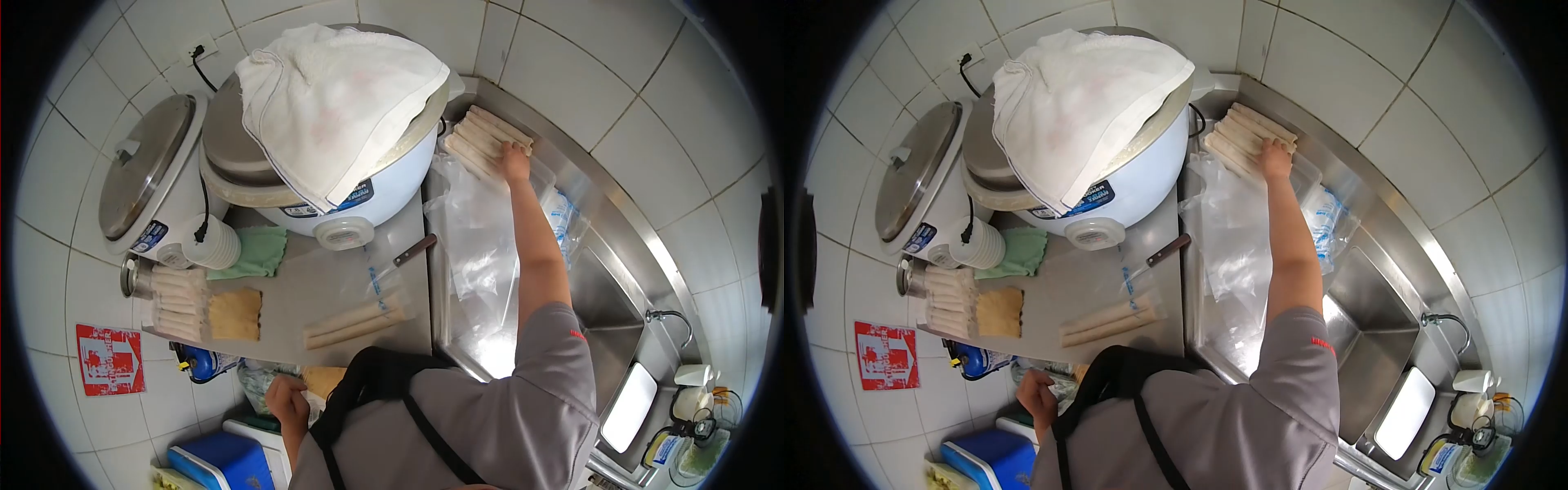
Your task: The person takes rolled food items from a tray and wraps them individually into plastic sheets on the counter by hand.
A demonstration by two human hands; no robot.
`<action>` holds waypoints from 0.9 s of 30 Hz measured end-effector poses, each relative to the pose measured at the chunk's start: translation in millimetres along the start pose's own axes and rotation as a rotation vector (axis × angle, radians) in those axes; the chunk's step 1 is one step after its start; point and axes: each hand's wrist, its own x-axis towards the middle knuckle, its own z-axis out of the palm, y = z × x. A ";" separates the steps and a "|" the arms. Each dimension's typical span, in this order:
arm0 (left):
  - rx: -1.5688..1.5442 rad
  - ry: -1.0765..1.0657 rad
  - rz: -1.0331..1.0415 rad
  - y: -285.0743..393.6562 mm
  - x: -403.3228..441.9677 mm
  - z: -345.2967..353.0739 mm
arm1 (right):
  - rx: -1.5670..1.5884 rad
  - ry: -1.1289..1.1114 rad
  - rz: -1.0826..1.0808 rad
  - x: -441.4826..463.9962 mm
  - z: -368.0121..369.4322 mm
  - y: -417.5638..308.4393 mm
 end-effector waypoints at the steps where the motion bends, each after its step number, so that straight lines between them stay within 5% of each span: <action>1: 0.009 -0.007 0.003 1.9 2.4 0.0 | -0.042 -0.007 -0.005 2.5 -3.6 -7.0; 8: 0.054 -0.067 0.105 9.9 16.9 4.2 | 0.105 -0.028 -0.276 45.7 14.0 -58.4; 20: 0.074 0.008 0.043 8.2 8.9 2.2 | 0.077 0.042 -0.042 67.2 47.8 -95.1; 27: 0.092 -0.082 0.075 7.9 17.7 9.2 | 0.023 0.014 -0.163 76.9 57.5 -88.0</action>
